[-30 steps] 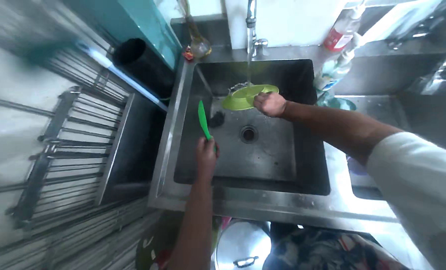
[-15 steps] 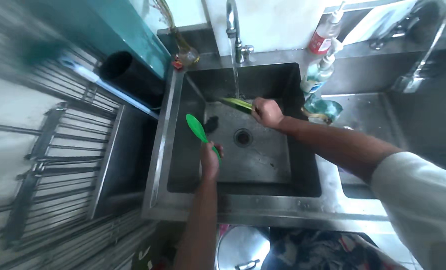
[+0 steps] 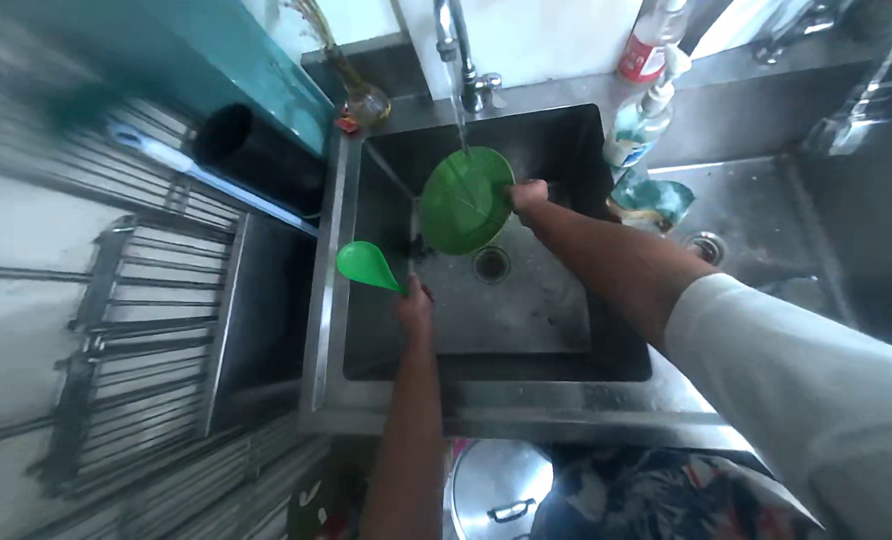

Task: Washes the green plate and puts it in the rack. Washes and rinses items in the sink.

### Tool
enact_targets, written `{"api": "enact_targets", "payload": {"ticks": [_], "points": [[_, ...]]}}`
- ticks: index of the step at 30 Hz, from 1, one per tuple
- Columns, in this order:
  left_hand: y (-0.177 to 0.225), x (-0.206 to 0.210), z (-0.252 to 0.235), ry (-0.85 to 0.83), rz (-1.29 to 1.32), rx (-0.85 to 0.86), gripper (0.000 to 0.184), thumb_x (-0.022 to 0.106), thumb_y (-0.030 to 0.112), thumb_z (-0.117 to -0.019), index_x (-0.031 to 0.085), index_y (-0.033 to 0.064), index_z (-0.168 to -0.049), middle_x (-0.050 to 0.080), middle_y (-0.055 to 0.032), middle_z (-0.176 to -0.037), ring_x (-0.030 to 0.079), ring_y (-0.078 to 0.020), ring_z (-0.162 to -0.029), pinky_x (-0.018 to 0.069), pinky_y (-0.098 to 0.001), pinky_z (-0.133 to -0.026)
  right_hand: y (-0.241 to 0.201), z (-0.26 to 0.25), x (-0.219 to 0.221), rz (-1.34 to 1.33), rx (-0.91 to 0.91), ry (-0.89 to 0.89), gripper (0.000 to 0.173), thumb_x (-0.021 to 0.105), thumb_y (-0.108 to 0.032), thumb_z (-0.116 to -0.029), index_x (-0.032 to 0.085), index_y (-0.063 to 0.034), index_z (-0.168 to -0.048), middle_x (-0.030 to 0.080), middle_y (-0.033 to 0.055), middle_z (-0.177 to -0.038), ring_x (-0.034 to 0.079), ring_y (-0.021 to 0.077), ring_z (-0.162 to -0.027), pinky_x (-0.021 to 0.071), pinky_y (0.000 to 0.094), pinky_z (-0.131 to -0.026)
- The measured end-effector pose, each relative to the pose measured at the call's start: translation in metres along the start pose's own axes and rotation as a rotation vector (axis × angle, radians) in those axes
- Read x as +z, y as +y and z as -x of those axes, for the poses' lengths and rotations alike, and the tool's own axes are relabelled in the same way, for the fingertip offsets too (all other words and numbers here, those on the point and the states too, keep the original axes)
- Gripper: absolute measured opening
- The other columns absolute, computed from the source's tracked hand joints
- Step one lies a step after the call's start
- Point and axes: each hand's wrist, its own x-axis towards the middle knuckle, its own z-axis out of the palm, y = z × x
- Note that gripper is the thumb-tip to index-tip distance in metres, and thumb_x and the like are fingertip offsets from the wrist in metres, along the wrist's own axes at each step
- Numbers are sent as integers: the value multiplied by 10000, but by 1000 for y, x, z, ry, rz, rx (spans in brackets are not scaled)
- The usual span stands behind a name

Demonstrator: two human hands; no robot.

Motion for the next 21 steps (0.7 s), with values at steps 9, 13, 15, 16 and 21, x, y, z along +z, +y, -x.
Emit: {"api": "enact_targets", "payload": {"ticks": [9, 13, 15, 16, 21], "points": [[-3, 6, -4, -22, 28, 1, 339, 516, 265, -1095, 616, -57, -1055, 651, -82, -808, 618, -103, -657, 521, -257, -624, 19, -6, 27, -496, 194, -216, 295, 563, -225, -1074, 570, -33, -1297, 591, 90, -1031, 560, 146, -767, 509, 295, -672], [-1, 17, -6, -77, 83, 7, 363, 524, 278, -1091, 619, -70, -1129, 693, -132, -942, 658, -147, -758, 551, -297, -698, 20, 3, 21, -557, 199, -245, 254, 554, -182, -1072, 571, -29, -1273, 583, 73, -970, 538, 118, -705, 492, 257, -624], [1, 27, -7, -120, 133, 7, 410, 538, 301, -1084, 592, -80, -1226, 701, -181, -1090, 697, -193, -887, 572, -339, -792, 20, 13, 11, -521, 218, -225, 235, 564, -182, -1066, 579, -27, -1242, 567, 62, -938, 516, 105, -668, 477, 242, -596], [3, 34, -6, -124, 177, -5, 424, 559, 304, -1075, 576, -78, -1258, 693, -197, -1132, 702, -211, -931, 575, -351, -817, 22, 16, 6, -515, 236, -215, 224, 563, -181, -1065, 576, -31, -1232, 559, 59, -925, 504, 102, -656, 470, 240, -585], [14, 78, 6, -117, 351, -134, 484, 658, 237, -1022, 501, -60, -1371, 626, -242, -1211, 672, -274, -971, 581, -399, -838, 31, 43, -22, -527, 301, -156, 203, 552, -154, -1064, 556, -44, -1235, 543, 58, -920, 502, 111, -669, 465, 250, -587]]}}
